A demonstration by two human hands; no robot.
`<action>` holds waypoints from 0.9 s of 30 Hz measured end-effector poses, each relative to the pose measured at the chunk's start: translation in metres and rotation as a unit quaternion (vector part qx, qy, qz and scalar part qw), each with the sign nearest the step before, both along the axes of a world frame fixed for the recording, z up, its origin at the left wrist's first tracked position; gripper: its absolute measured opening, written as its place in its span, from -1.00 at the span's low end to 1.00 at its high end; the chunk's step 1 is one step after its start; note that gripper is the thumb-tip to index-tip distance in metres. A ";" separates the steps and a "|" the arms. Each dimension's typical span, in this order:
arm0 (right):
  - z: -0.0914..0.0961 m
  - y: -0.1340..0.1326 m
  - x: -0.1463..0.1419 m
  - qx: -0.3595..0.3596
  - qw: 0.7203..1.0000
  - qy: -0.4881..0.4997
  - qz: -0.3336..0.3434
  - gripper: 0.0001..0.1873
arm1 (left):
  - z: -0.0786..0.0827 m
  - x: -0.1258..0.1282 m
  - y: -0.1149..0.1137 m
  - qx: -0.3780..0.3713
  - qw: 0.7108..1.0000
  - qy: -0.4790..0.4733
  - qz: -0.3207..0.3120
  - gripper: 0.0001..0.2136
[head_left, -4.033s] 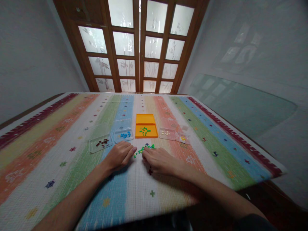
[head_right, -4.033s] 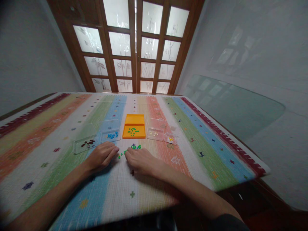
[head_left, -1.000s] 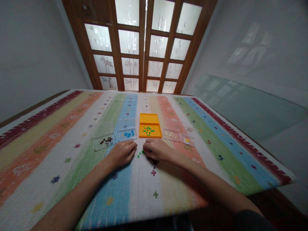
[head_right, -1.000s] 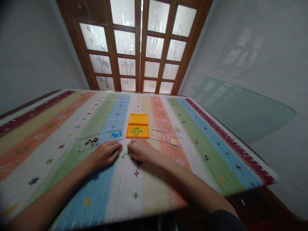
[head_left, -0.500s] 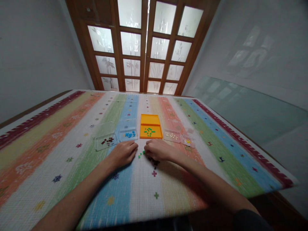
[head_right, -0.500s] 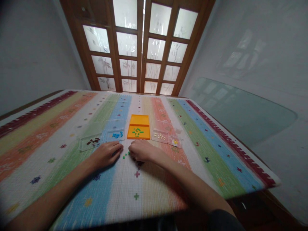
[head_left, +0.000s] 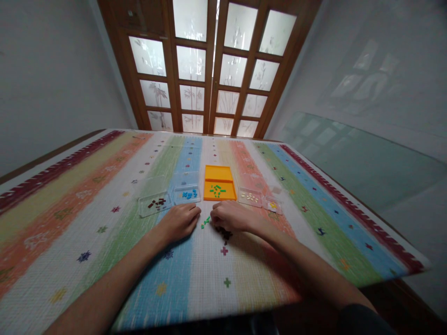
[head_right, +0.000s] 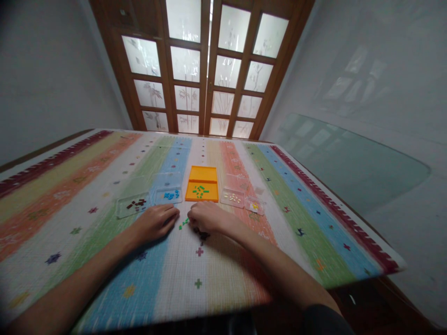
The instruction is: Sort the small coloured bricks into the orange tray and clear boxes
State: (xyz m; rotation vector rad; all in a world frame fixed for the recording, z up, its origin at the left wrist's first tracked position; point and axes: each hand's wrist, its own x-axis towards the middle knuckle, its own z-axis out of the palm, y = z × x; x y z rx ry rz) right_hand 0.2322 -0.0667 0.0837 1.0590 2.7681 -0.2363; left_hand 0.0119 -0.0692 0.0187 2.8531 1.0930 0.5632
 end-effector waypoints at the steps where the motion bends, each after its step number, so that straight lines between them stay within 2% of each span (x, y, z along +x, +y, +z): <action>1: 0.001 0.000 0.000 -0.003 1.000 0.005 0.004 -0.86 | 0.000 0.000 0.000 0.000 1.000 0.003 0.002 -0.80; 10: -0.004 0.004 -0.017 0.031 0.995 0.072 0.061 -0.86 | 0.005 -0.003 0.001 0.002 1.000 -0.006 0.018 -0.80; 16: -0.008 0.008 -0.028 0.026 0.997 0.042 0.066 -0.86 | 0.002 -0.006 0.003 0.012 1.000 -0.009 0.025 -0.83; 22: -0.003 0.010 -0.034 -0.002 0.997 0.014 0.075 -0.81 | 0.004 -0.007 0.002 0.014 0.999 0.010 0.028 -0.83; 27: -0.004 0.009 -0.039 0.011 0.997 -0.008 0.075 -0.78 | 0.006 -0.008 0.003 0.019 0.998 0.010 0.054 -0.85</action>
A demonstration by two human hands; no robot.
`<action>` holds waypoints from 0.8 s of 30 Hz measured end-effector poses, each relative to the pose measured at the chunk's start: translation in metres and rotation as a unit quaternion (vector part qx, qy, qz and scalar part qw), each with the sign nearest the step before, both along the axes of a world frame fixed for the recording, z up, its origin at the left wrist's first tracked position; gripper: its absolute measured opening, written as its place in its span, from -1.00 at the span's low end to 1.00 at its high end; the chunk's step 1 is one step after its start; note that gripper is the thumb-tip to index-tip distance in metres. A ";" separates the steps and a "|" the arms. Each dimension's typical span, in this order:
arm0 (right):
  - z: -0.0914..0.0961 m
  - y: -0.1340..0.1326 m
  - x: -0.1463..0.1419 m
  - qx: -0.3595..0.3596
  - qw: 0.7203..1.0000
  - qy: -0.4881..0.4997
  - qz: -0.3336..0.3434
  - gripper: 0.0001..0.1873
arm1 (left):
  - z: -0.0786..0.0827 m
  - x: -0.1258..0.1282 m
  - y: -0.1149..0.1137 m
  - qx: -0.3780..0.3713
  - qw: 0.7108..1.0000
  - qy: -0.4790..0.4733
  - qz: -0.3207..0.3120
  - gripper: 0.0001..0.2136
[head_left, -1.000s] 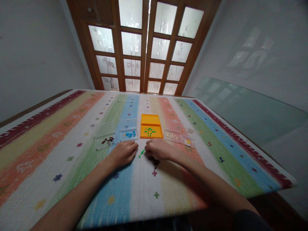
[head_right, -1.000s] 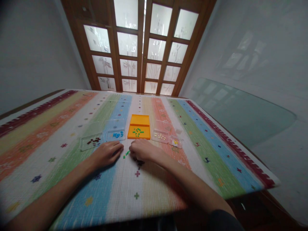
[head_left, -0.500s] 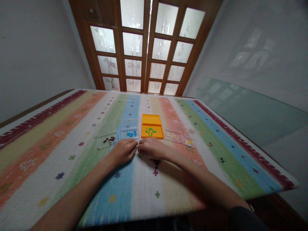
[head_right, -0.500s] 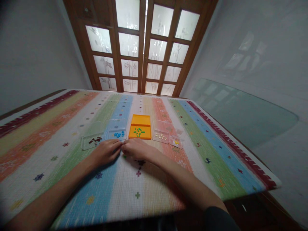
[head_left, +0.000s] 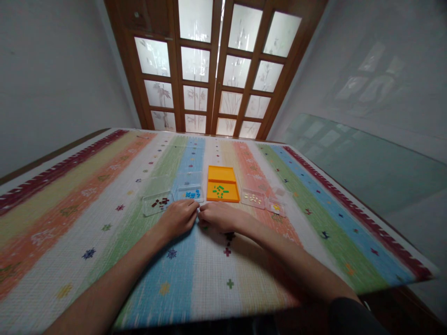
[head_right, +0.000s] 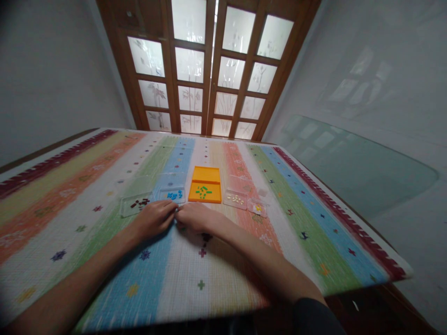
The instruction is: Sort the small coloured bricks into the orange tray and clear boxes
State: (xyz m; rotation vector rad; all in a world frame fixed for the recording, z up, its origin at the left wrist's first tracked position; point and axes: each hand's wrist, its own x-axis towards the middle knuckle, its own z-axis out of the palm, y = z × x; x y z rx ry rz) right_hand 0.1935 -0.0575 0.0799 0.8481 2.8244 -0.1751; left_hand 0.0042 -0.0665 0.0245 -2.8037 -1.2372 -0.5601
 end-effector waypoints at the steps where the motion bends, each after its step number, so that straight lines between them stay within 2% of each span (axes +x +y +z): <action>1: -0.001 -0.001 -0.001 0.002 1.000 -0.001 0.003 -0.78 | 0.000 0.000 0.000 0.004 1.000 -0.002 0.007 -0.85; 8: -0.013 -0.011 -0.004 0.040 0.999 -0.017 -0.001 -0.77 | 0.003 0.000 0.000 0.012 0.999 0.007 0.039 -0.83; 17: -0.019 -0.020 -0.006 0.099 0.995 -0.004 0.010 -0.76 | 0.004 0.001 0.001 -0.001 0.999 0.031 0.040 -0.82; 24: -0.030 -0.029 -0.008 0.123 0.992 0.009 -0.018 -0.73 | 0.003 0.000 0.001 -0.011 0.999 0.020 0.041 -0.81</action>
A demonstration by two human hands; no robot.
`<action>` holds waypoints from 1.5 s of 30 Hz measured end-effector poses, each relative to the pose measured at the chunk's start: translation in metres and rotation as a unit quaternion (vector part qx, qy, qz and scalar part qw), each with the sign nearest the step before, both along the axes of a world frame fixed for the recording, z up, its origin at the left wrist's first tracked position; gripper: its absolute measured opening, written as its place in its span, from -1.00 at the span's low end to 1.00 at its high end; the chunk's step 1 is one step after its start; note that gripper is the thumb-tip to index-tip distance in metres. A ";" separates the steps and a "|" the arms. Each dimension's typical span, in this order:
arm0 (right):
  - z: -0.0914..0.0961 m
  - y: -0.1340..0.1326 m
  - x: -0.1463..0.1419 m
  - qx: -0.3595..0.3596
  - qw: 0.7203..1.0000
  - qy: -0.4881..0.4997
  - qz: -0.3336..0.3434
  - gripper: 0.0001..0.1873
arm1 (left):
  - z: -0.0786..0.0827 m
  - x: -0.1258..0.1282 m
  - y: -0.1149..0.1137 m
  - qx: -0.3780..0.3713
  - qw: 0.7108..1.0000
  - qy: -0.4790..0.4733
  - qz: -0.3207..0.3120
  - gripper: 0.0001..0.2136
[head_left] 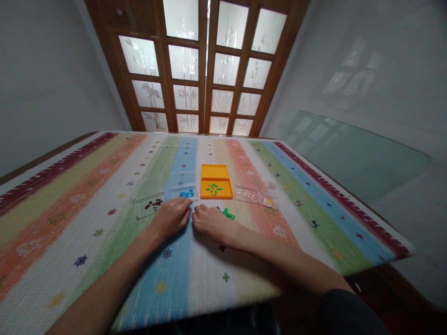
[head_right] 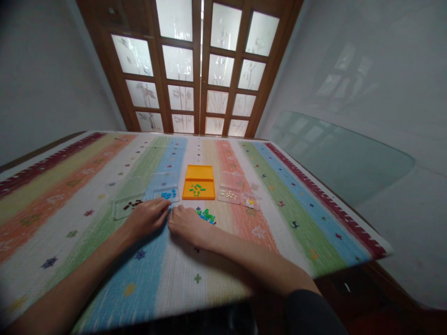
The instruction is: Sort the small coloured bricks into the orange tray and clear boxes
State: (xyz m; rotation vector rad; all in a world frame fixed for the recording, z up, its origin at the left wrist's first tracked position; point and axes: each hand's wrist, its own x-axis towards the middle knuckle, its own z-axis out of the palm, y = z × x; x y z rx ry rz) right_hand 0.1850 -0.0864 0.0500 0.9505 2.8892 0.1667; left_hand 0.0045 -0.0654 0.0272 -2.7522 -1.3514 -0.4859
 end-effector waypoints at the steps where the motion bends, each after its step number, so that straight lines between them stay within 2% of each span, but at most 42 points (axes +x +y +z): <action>1: -0.003 0.000 -0.001 0.005 1.000 0.005 -0.005 -0.72 | 0.000 0.000 0.000 -0.001 1.000 -0.003 0.000 -0.80; 6: -0.010 0.000 -0.001 0.009 1.000 0.014 -0.017 -0.69 | 0.000 -0.001 0.001 -0.002 1.000 -0.004 0.002 -0.79; 10: 0.010 0.004 0.018 -0.007 0.998 0.043 -0.045 -0.75 | 0.000 -0.004 0.003 0.010 1.000 -0.001 0.000 -0.78; 14: 0.041 0.013 0.070 -0.016 0.990 0.078 -0.113 -0.76 | -0.001 -0.004 0.003 0.015 1.000 0.010 -0.004 -0.77; 17: 0.052 0.022 0.121 -0.015 0.974 0.129 -0.187 -0.82 | -0.003 -0.003 0.002 0.010 1.000 0.000 -0.020 -0.77; 22: 0.045 0.033 0.203 -0.036 0.938 0.195 -0.284 -0.91 | -0.007 0.002 -0.001 0.012 0.999 -0.005 -0.047 -0.76; 26: 0.032 0.035 0.243 -0.031 0.917 0.250 -0.310 -0.89 | -0.010 0.003 0.000 0.008 0.998 -0.007 -0.055 -0.74; 29: 0.020 0.033 0.255 -0.044 0.914 0.274 -0.296 -0.87 | -0.011 0.002 0.001 0.005 0.998 -0.013 -0.057 -0.75; 35: -0.002 0.032 0.253 -0.061 0.909 0.293 -0.290 -0.88 | -0.008 0.001 -0.001 0.006 0.998 -0.016 -0.060 -0.74; 45: -0.011 0.030 0.253 -0.037 0.902 0.268 -0.337 -0.87 | -0.007 0.000 -0.002 0.003 0.998 -0.018 -0.059 -0.75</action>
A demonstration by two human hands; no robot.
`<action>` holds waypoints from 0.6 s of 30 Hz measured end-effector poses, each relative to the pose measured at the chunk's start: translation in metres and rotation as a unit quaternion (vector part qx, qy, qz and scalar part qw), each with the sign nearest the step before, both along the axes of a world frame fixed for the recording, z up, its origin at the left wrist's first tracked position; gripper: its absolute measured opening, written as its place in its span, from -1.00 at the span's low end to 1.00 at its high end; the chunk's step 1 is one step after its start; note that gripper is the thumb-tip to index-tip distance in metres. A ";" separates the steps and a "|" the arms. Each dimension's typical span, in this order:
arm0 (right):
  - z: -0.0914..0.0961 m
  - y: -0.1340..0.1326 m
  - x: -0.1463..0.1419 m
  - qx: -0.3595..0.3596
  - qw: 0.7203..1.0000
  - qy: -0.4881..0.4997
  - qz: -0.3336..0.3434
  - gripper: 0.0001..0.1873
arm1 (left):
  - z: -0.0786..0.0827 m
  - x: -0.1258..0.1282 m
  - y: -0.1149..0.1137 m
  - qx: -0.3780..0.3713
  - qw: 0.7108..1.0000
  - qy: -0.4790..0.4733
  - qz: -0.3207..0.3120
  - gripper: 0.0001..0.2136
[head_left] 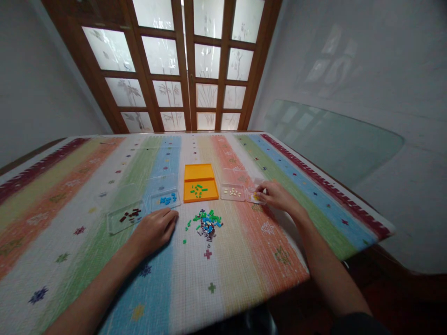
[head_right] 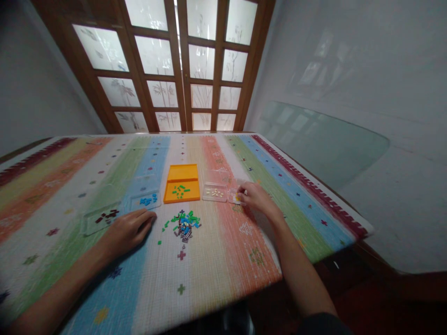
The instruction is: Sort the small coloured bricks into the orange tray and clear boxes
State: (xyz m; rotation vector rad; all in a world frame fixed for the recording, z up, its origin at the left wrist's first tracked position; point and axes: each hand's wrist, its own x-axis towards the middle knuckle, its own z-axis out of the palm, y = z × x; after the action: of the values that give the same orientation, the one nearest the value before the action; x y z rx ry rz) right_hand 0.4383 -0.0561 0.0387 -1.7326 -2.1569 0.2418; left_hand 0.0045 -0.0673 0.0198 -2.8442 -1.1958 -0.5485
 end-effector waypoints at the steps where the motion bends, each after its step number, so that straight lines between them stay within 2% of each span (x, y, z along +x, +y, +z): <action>1: -0.001 0.000 -0.001 0.004 1.000 -0.002 0.000 -0.87 | 0.000 0.000 0.000 -0.002 1.000 0.001 -0.001 -0.75; 8: 0.001 0.002 -0.007 0.021 0.999 -0.019 0.022 -0.83 | 0.000 0.000 0.000 0.000 1.000 0.006 -0.003 -0.74; 18: 0.003 -0.002 -0.012 0.028 0.999 0.029 0.021 -0.84 | 0.001 0.000 0.000 -0.003 1.000 0.005 -0.002 -0.76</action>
State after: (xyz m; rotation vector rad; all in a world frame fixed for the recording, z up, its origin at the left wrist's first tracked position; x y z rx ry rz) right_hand 0.4266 -0.0578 0.0421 -1.6312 -2.1396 0.2375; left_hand 0.0048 -0.0670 0.0212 -2.8507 -1.1925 -0.5326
